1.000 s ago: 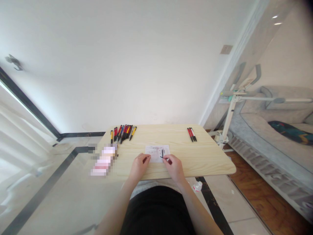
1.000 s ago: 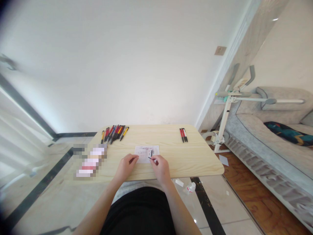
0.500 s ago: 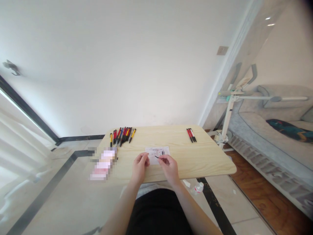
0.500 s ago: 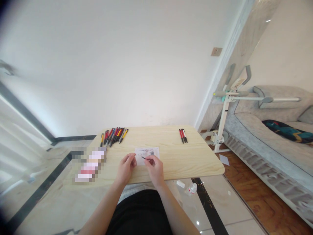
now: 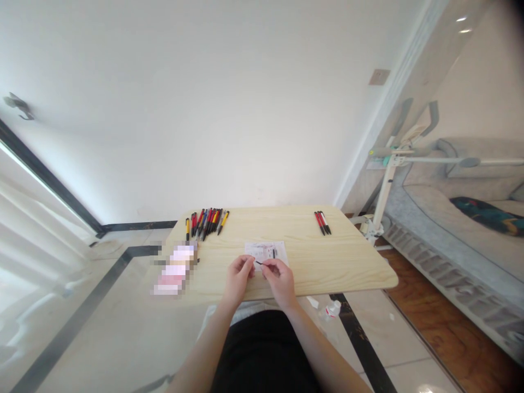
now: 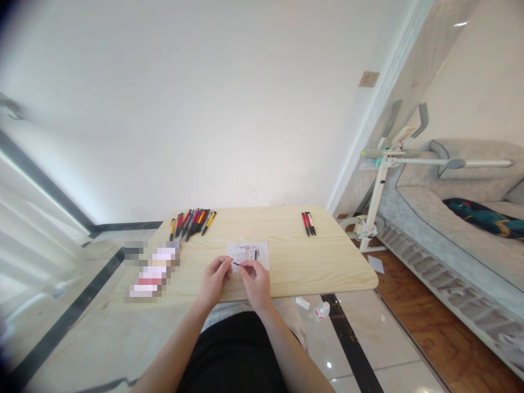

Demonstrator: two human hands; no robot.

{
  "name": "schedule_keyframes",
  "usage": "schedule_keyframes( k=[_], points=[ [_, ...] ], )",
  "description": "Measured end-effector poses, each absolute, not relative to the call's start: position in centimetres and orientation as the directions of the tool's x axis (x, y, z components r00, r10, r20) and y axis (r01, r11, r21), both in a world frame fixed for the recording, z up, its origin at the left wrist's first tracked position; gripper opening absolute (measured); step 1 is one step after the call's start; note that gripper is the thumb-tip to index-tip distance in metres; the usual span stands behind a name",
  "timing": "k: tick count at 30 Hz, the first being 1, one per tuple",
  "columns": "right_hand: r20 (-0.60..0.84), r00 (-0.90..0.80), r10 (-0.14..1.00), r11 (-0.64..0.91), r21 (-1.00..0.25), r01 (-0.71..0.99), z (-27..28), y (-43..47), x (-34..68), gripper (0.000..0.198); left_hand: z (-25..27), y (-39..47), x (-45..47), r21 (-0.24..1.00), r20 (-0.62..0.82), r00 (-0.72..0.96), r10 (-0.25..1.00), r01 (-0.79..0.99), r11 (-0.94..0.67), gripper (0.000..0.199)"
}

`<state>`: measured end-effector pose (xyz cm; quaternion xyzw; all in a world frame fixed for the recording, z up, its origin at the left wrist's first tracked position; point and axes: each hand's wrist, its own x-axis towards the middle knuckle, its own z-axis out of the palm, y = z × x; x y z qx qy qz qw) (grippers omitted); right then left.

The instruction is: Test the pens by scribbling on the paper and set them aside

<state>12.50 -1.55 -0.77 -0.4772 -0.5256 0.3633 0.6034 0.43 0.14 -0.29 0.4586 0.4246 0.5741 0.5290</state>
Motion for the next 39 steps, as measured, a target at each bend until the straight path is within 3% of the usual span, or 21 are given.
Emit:
schedule_keyframes(
  k=[14, 22, 28, 30, 34, 39],
  points=[
    [0.296, 0.104, 0.949, 0.288, -0.954, 0.087, -0.9, -1.6, 12.2, 0.017, 0.0, -0.1, 0.6, 0.992, 0.11, 0.057, 0.992, -0.072, -0.106, 0.021],
    [0.34, 0.154, 0.928, 0.328, -0.939, 0.099, -0.9, -1.4, 12.2, 0.013, 1.0, -0.2, 0.8, 0.955, 0.221, 0.109, 0.969, 0.176, -0.238, 0.023],
    [0.291, 0.272, 0.917, 0.317, -0.947, -0.055, -0.9, -1.3, 12.4, 0.013, 2.0, 1.6, 0.3, 0.95, 0.176, 0.14, 0.974, 0.235, -0.205, 0.035],
    [0.266, 0.308, 0.913, 0.306, -0.948, -0.088, -1.0, -1.2, 13.0, 0.014, 2.2, 2.5, 0.4, 0.889, 0.169, 0.098, 0.981, 0.415, -0.194, 0.038],
    [0.257, 0.357, 0.898, 0.306, -0.948, -0.086, -1.1, -0.9, 14.3, 0.015, 2.6, 3.9, 1.5, 0.556, 0.153, 0.152, 0.976, 0.804, -0.212, 0.049],
    [0.276, 0.371, 0.887, 0.309, -0.95, -0.033, -1.3, -0.9, 14.8, 0.015, 2.8, 4.7, 3.0, 0.321, 0.01, 0.207, 0.978, 0.926, -0.199, 0.047]
  ],
)
